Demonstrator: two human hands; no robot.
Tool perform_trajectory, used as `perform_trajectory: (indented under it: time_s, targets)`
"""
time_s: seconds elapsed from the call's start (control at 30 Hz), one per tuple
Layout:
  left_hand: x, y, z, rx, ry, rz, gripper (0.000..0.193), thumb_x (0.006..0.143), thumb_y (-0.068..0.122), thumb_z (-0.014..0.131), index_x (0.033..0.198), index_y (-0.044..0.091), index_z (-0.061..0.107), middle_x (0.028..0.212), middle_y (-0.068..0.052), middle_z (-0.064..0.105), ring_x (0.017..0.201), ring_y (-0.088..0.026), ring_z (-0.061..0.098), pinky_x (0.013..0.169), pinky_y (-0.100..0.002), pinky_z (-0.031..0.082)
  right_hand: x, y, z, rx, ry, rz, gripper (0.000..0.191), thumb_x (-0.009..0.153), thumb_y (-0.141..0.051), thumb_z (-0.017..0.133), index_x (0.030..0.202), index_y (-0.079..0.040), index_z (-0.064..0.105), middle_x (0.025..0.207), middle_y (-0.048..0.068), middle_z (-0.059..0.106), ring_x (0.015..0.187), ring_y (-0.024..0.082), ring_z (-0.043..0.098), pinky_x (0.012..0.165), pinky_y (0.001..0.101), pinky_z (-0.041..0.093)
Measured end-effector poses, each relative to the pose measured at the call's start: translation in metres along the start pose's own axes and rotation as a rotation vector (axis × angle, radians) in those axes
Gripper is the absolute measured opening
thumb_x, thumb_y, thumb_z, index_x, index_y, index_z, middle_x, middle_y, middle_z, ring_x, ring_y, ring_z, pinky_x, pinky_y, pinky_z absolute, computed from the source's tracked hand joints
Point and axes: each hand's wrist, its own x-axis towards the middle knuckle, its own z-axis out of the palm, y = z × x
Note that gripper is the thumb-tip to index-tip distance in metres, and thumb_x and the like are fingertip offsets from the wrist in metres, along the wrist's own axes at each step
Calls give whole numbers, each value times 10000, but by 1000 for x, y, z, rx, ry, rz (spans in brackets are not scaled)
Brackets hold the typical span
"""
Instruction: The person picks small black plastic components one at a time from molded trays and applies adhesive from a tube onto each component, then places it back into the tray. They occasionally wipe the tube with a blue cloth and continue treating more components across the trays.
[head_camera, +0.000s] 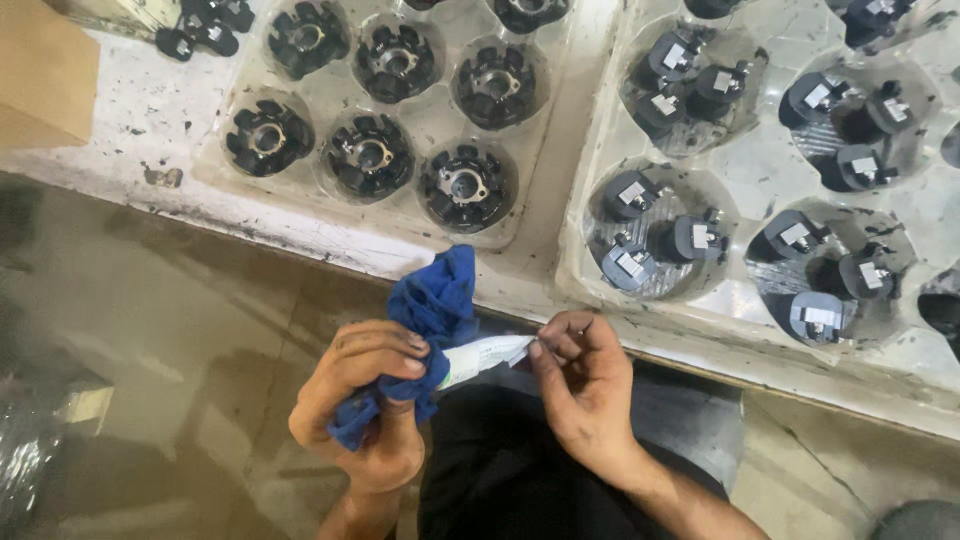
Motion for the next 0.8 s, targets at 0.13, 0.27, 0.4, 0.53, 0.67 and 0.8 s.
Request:
perform_trajectory:
  time_s: [0.13,0.27,0.4,0.53,0.67,0.8]
  targets:
    - [4,10,-12,-109,12,-114,168,1006,79,739,920,-37,652,898,-131,695,899,-222,692,861,-297,540,-4,-24,0,-33,-224,98,302,940,49,665,1199,-30,532,948,30,674,893,118,676,820,266,604]
    - [7,10,-20,-156,-120,-231,89,960,15,711,921,-50,664,925,-142,700,923,-229,685,896,-310,556,2,-40,1,-569,-496,170,211,854,-85,816,1011,-47,680,720,90,691,626,160,641,599,288,526]
    - [6,5,-21,-199,-173,-277,66,943,10,713,938,-40,670,945,-138,701,925,-223,688,877,-307,558,9,-40,2,-512,-626,-51,58,890,-100,757,862,-59,727,722,143,696,598,261,691,536,352,493]
    - [1,4,-25,-206,-118,-286,71,959,20,711,953,-40,672,957,-136,700,927,-215,683,873,-298,556,7,-35,4,-602,-641,-231,92,871,-67,767,885,-30,684,761,172,663,693,362,672,559,381,483]
    - [-2,0,-22,-266,-116,-288,85,974,32,706,952,-43,672,958,-139,700,927,-215,682,849,-296,558,0,-28,8,-657,-571,-155,152,867,-36,740,800,9,611,701,192,607,619,373,620,536,416,460]
    - [-2,0,-21,-257,-119,-260,86,985,34,699,958,-42,671,960,-137,701,931,-213,684,865,-298,561,0,-21,9,-492,-500,-144,58,865,0,631,809,-11,618,733,151,662,652,301,709,560,400,526]
